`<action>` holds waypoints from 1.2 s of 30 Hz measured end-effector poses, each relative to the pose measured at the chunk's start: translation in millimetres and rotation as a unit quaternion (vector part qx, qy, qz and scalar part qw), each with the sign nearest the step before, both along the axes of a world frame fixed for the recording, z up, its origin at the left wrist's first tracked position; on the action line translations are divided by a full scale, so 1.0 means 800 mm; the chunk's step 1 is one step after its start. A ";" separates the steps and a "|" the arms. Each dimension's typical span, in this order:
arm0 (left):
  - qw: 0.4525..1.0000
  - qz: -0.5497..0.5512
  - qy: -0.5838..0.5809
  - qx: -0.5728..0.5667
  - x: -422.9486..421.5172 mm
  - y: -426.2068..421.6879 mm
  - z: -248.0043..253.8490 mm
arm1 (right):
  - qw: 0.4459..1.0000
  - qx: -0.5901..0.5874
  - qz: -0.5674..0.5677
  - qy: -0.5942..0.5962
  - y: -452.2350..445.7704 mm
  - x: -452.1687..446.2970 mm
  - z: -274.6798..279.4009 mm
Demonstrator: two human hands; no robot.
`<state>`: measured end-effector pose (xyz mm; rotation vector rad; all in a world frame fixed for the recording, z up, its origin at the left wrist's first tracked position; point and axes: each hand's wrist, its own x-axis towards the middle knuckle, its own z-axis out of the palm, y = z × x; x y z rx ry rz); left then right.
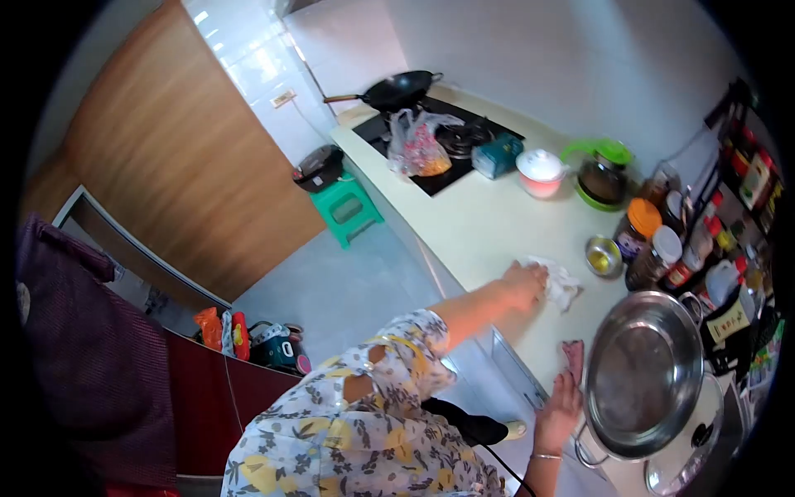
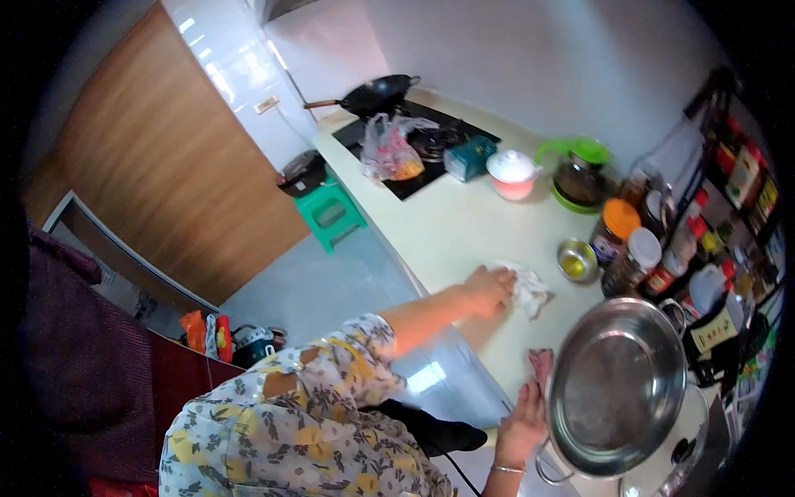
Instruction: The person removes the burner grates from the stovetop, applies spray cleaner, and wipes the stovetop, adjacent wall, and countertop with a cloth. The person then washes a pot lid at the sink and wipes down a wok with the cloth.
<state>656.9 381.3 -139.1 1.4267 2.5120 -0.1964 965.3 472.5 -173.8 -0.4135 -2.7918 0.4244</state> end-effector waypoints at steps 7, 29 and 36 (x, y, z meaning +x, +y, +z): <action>0.995 0.044 0.034 0.085 0.007 0.020 -0.024 | 0.991 -0.116 0.059 0.016 0.051 0.116 0.015; 0.899 -0.087 -0.107 0.416 0.568 0.264 0.119 | 0.982 0.025 0.158 0.097 0.317 0.436 0.041; 0.924 -0.111 -0.158 0.329 0.663 0.371 0.082 | 0.996 0.005 0.058 0.073 0.423 0.556 0.036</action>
